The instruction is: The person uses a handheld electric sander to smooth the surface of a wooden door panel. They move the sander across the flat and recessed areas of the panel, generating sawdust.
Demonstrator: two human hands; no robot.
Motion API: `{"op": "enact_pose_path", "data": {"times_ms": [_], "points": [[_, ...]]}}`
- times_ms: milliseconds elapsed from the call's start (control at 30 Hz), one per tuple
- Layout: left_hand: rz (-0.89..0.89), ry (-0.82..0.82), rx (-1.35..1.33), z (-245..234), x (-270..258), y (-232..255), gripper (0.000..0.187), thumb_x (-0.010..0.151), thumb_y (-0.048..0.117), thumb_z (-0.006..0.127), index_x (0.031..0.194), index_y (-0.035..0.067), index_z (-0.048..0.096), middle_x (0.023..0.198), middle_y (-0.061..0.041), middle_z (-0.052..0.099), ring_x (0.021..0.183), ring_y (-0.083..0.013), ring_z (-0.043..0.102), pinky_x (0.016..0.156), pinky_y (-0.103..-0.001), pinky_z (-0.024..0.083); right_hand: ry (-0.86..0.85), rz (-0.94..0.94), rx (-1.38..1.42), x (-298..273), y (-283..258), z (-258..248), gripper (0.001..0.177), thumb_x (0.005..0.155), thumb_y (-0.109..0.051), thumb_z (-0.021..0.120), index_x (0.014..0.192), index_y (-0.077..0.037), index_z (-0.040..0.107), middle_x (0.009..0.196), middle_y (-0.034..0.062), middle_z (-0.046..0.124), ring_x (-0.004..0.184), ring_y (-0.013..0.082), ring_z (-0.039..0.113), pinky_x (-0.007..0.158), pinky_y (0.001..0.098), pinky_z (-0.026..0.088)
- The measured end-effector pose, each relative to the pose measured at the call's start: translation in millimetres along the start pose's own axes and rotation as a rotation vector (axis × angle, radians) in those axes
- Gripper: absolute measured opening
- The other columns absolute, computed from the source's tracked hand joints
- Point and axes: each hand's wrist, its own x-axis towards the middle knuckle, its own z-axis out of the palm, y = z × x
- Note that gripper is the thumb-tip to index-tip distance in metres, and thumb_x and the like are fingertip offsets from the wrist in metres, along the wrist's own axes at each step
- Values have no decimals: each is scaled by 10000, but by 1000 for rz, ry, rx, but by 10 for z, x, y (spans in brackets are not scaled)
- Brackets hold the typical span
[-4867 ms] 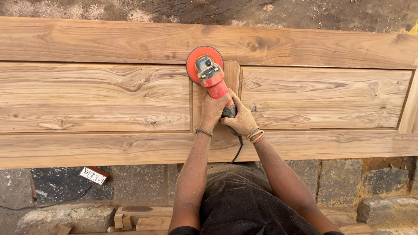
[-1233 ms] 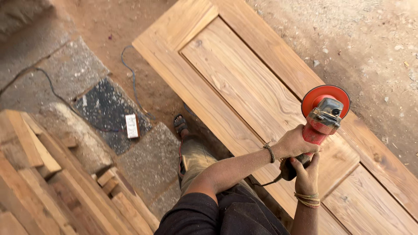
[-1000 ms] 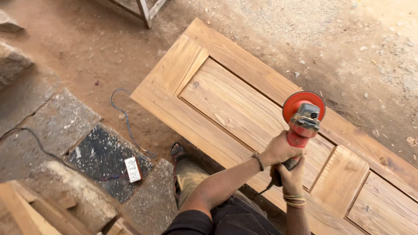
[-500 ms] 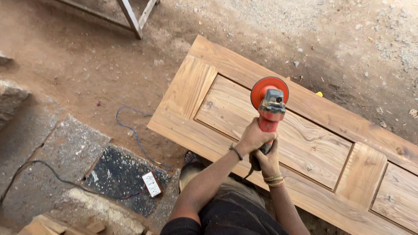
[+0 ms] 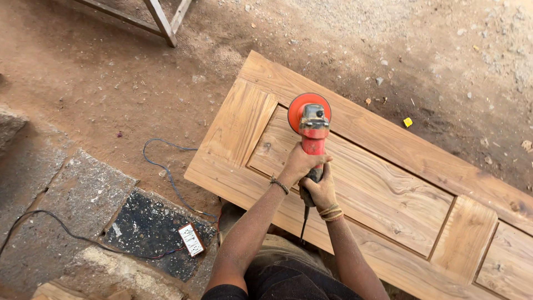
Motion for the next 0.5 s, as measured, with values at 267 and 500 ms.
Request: {"op": "enact_pose_path", "data": {"times_ms": [267,500], "points": [[-33,142,94,-1137,712,-163,538,662,386,891,980,8,677,891,-114,748,824,-200,735,735,-349,587,-10,77,-5,723,-271,1191,899,738,-56,697,1535,-108,285,755,102,666,550,174,639,475,336,545],[-99,124,97,-1842,1093,-196,540,655,445,862,955,13,738,906,-139,781,863,-235,774,779,-381,599,17,71,-130,1230,-118,1685,933,722,-92,733,1567,-78,339,875,99,681,664,159,665,573,332,572]]}}
